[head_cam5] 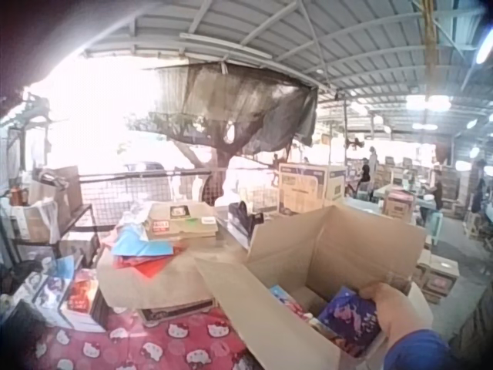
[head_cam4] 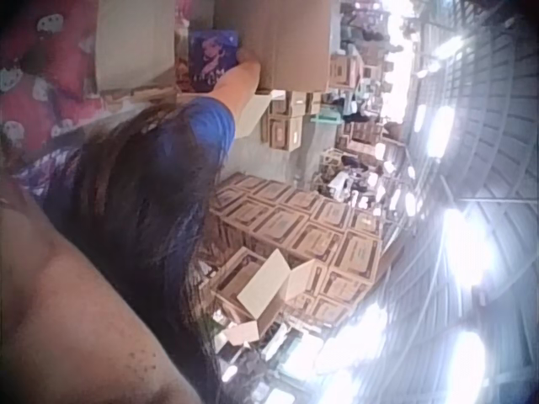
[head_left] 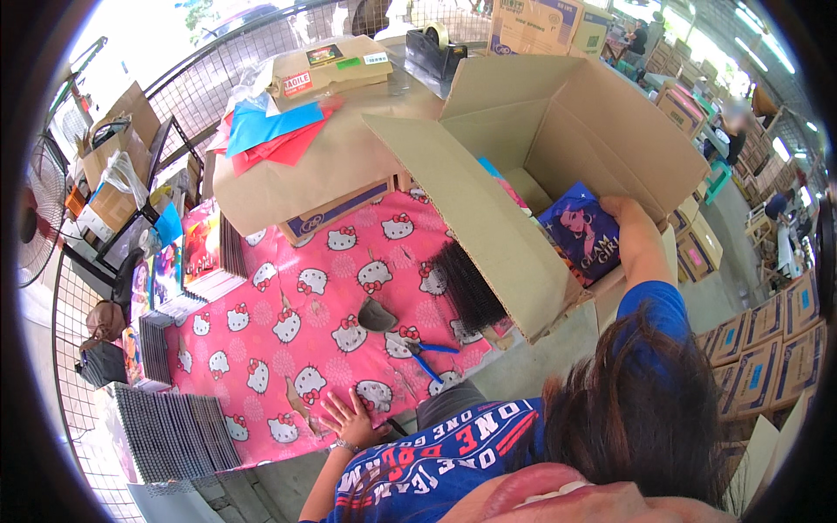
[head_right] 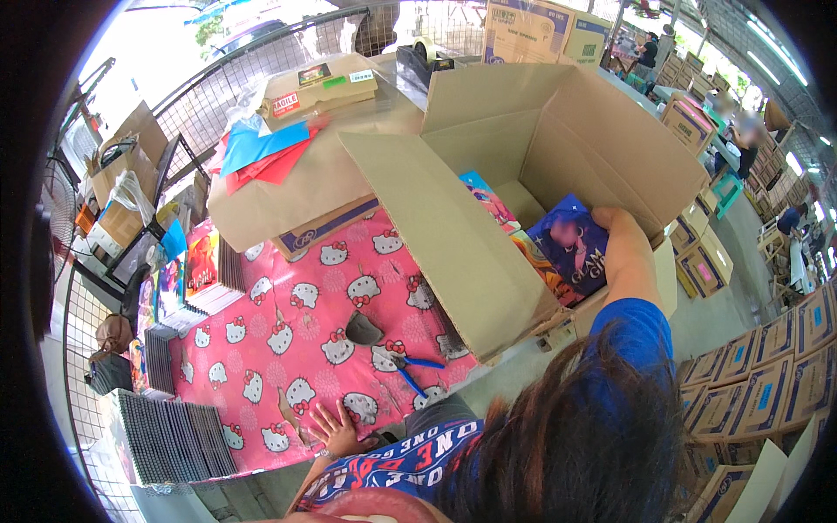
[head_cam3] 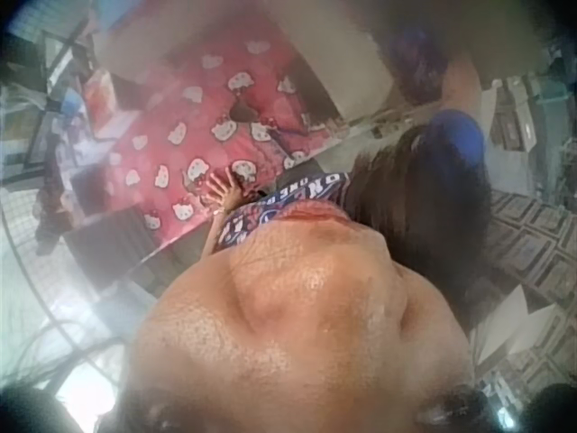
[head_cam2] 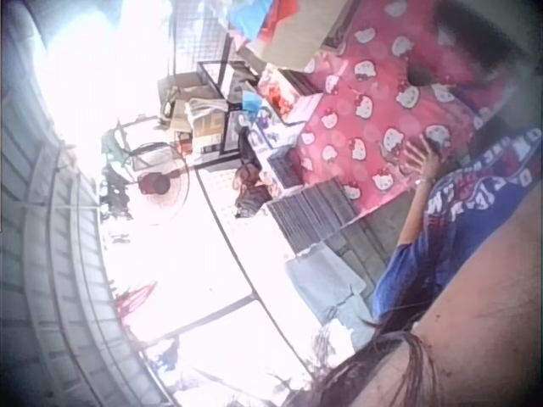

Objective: The person threads a plastic spiral coil through the pre-punched holes of a notebook, trims the excess coil with pliers, and then stacks the finished notebooks into a large cardboard box.

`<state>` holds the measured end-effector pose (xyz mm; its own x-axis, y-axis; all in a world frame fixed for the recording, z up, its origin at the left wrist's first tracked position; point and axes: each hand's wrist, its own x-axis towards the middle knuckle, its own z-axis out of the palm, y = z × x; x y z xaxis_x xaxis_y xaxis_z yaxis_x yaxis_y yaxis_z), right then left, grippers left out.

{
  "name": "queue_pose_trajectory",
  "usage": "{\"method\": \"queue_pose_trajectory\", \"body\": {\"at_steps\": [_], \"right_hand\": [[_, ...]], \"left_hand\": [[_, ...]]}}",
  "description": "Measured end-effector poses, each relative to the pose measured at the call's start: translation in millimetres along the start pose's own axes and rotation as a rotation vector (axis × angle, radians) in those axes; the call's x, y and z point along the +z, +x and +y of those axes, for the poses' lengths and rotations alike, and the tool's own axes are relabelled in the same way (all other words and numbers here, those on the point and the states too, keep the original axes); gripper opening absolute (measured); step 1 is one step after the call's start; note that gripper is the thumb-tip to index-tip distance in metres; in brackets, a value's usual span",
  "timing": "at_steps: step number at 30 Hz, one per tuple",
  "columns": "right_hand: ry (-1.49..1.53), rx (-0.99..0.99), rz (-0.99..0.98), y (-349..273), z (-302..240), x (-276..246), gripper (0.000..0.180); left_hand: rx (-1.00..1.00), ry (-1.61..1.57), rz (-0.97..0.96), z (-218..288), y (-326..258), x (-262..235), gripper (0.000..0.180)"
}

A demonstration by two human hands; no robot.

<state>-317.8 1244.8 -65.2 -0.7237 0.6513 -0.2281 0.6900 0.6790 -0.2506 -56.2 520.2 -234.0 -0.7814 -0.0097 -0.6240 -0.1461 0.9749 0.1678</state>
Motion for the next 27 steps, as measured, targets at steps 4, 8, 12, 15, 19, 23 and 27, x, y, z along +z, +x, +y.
{"method": "queue_pose_trajectory", "body": {"at_steps": [4, 8, 12, 15, 19, 23, 27], "right_hand": [[-0.068, -0.009, -0.04, 12.6, 7.2, -1.1, 0.04], [-0.258, -0.058, -0.103, 1.0, -7.6, -7.8, 0.042], [-0.221, -0.12, -0.02, -22.0, -20.1, -6.0, 0.043], [-0.381, -0.095, -0.031, -14.7, -9.0, -15.5, 0.046], [-0.385, -0.083, -0.041, -20.4, -15.9, -13.8, 0.046], [-0.183, -0.003, -0.053, -49.6, -25.8, -15.5, 0.046], [-0.042, 0.064, -0.058, -70.2, -33.9, -27.2, 0.047]], "left_hand": [[0.01, -0.021, 0.0, 2.1, 1.3, -0.8, 0.144], [-0.009, -0.007, 0.025, -2.5, 2.4, 4.1, 0.145], [-0.015, -0.018, 0.02, -5.3, 1.1, 3.1, 0.147], [0.016, -0.022, 0.032, -6.2, 9.1, 8.5, 0.149], [-0.042, 0.459, 0.513, -29.1, 43.2, 69.4, 0.155], [-0.106, 0.791, 0.875, -43.4, 60.6, 90.4, 0.112], [-0.052, 0.244, 0.497, -40.3, 61.9, 82.1, 0.075]]}}
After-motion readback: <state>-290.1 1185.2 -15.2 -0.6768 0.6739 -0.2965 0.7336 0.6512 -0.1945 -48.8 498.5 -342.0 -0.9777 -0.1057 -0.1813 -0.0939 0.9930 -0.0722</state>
